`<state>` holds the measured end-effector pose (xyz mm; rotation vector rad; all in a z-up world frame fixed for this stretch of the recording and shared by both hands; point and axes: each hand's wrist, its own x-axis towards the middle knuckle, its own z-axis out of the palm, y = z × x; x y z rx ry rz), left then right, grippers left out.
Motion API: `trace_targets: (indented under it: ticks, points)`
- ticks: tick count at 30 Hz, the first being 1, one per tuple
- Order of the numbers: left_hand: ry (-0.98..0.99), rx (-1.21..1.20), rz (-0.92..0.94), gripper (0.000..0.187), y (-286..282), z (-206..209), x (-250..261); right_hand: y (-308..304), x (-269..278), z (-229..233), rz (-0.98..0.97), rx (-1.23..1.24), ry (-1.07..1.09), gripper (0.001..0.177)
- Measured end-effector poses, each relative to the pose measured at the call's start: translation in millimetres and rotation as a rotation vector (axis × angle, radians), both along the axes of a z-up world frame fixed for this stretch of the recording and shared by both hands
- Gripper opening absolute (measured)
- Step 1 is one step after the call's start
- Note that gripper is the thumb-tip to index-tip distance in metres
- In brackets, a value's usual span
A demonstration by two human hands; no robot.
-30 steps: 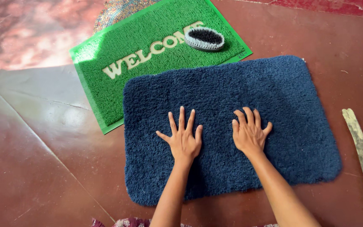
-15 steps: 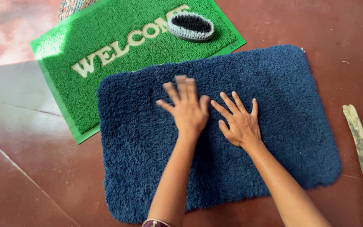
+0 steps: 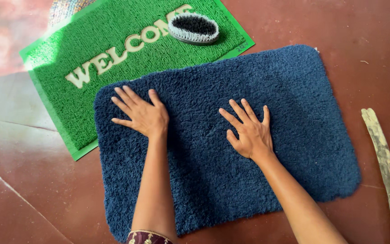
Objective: The person places a blue mat and a green welcome mat on the floor, moves a circular woven mat aside, and then vigorously scrubs the surface of the welcome mat using a handheld brush.
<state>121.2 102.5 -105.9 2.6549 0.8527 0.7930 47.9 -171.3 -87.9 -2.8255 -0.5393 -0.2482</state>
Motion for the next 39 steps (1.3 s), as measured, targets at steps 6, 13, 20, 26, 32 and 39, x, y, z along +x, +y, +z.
trace_targets:
  ticks: [6, 13, 20, 26, 32, 39]
  points:
    - [0.213, 0.080, -0.395, 0.055, 8, 11, -14, -1, -1, -1, 0.006, 0.009, -0.011, 0.062]
    - [0.124, -0.104, 0.029, 0.076, 93, 5, -65, 3, -3, -5, -0.057, -0.044, -0.004, 0.062]
    - [0.593, -0.646, -0.316, 0.060, 142, 89, -128, 11, -14, -14, -0.162, -0.038, 0.143, 0.063]
    - [0.376, -0.958, -0.830, 0.034, 1, 134, -128, 4, -59, 23, -0.106, 1.303, 0.950, 0.053]
    - [0.403, -1.097, -1.149, 0.042, -89, 144, -155, -96, -63, 28, -0.535, 1.203, 0.622, 0.033]
    - [0.117, -1.264, -0.446, 0.035, 38, 69, -163, -208, -85, 50, -0.864, 0.950, 0.629, 0.038]
